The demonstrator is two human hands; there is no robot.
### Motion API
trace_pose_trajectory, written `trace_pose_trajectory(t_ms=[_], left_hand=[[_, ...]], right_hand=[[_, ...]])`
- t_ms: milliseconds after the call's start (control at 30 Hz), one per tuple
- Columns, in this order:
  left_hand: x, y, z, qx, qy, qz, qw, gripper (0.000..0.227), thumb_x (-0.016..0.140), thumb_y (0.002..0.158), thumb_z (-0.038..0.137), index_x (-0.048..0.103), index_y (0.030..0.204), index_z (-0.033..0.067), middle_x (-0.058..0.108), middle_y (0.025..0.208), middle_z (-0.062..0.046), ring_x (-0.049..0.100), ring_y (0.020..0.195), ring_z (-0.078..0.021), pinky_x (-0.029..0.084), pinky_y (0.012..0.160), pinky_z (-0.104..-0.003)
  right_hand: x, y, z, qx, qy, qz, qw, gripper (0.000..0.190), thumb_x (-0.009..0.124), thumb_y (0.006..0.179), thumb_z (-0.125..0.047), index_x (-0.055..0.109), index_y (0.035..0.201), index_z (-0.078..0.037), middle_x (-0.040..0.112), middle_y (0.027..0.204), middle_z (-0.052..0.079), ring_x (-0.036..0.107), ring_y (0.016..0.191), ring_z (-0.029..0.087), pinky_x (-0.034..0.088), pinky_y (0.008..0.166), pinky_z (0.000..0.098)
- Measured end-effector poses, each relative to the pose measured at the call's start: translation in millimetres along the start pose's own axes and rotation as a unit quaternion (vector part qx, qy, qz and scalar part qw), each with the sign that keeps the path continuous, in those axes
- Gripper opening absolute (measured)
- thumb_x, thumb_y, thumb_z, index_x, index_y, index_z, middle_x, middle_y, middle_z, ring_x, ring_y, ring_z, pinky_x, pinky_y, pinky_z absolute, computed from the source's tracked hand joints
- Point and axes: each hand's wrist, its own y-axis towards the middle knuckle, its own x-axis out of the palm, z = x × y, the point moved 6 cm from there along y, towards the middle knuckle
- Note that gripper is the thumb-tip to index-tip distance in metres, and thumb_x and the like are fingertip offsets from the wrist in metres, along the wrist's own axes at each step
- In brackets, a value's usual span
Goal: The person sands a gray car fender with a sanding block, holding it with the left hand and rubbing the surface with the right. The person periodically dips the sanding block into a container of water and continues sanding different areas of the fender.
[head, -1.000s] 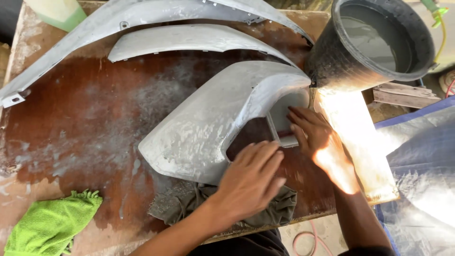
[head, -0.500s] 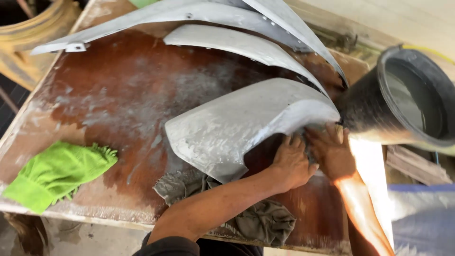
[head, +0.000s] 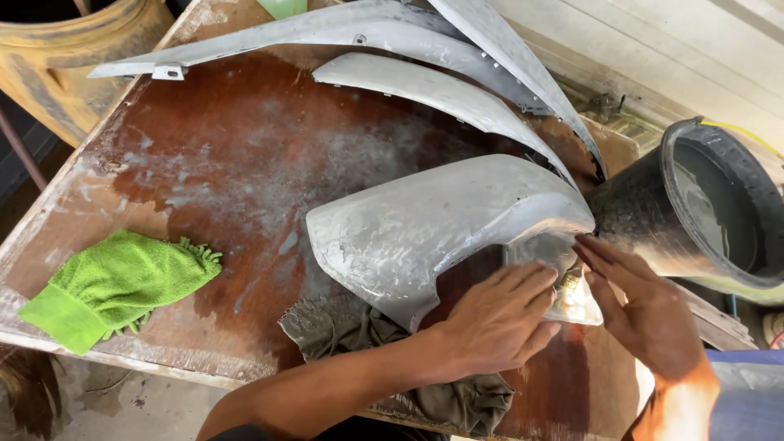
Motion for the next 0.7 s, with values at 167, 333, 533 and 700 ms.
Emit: trace_pose_trajectory(t_ms=[167, 333, 533, 700], left_hand=[[-43, -4, -32, -0.092, 0.102, 0.044, 0.99, 0.067, 0.015, 0.107, 0.044, 0.036, 0.151, -0.0016, 0.029, 0.163, -0.022, 0.022, 0.154, -0.0423, 0.013, 0.128, -0.063], [-73, -14, -55, -0.119, 0.111, 0.121, 0.979, 0.066, 0.033, 0.107, 0.039, 0.046, 0.146, -0.012, 0.03, 0.162, -0.031, 0.017, 0.154, -0.0484, 0.011, 0.124, -0.069], [-72, -39, -98, -0.16, 0.219, 0.074, 0.96, 0.072, 0.016, 0.108, 0.051, 0.022, 0.163, 0.0045, 0.007, 0.171, -0.017, -0.003, 0.157, -0.033, -0.009, 0.127, -0.057], [-109, -87, -134, -0.302, 0.279, -0.07, 0.909, 0.077, 0.024, 0.107, 0.057, 0.016, 0.163, 0.0064, 0.013, 0.17, -0.02, 0.009, 0.157, -0.0372, 0.002, 0.124, -0.057]], right_hand=[[4, 53, -65, -0.112, -0.068, 0.024, 0.991, 0.04, 0.058, 0.096, -0.026, 0.067, 0.134, -0.015, 0.064, 0.142, 0.005, 0.07, 0.109, 0.023, 0.047, 0.111, 0.0438], [8, 88, -117, -0.18, -0.042, 0.037, 0.982, 0.04, 0.062, 0.091, -0.011, 0.068, 0.13, -0.006, 0.069, 0.132, 0.008, 0.068, 0.092, 0.028, 0.054, 0.086, 0.0366], [40, 96, -93, -0.111, -0.066, 0.099, 0.987, 0.035, 0.062, 0.098, -0.022, 0.071, 0.13, -0.009, 0.069, 0.134, 0.01, 0.067, 0.115, 0.026, 0.044, 0.111, 0.0455], [70, 92, -82, -0.109, -0.017, 0.14, 0.984, 0.039, 0.052, 0.106, -0.021, 0.062, 0.143, -0.012, 0.061, 0.144, 0.012, 0.053, 0.137, 0.035, 0.031, 0.115, 0.0598]])
